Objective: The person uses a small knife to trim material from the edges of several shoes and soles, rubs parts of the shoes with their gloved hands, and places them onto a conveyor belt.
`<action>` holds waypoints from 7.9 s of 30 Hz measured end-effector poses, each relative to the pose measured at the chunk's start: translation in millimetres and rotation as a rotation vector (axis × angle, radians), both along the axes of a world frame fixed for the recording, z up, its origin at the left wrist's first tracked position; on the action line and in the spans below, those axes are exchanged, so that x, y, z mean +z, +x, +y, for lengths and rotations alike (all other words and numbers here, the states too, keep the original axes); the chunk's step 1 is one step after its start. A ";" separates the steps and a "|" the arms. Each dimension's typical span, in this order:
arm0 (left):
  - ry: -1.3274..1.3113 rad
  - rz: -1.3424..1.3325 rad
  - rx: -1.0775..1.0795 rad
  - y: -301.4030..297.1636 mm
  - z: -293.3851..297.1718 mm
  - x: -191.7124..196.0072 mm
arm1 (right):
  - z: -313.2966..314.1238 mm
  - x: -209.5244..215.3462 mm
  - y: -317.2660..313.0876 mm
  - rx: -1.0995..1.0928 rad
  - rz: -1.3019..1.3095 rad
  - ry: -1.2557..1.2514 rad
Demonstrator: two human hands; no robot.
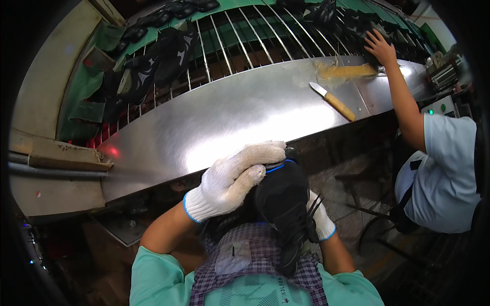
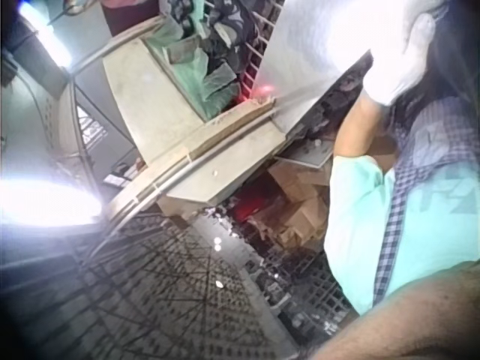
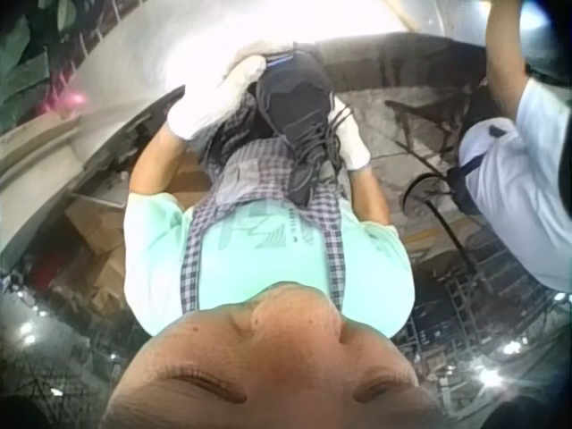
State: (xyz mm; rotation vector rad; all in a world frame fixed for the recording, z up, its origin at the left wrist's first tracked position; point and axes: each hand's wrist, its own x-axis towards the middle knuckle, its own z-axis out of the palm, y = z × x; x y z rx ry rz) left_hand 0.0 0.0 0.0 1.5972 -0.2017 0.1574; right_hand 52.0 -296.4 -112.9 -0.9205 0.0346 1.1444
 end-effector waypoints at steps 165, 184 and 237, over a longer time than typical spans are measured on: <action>-0.832 0.095 0.432 -66.6 87.6 -13.8 | 221.5 246.2 32.9 0.443 -1.795 0.065; 0.941 0.516 -0.254 -32.8 46.8 69.1 | 130.6 165.3 47.1 0.297 -1.091 -0.101; 0.409 0.097 0.454 -135.0 -48.3 -56.3 | 62.3 13.3 -21.9 0.019 -1.072 -0.166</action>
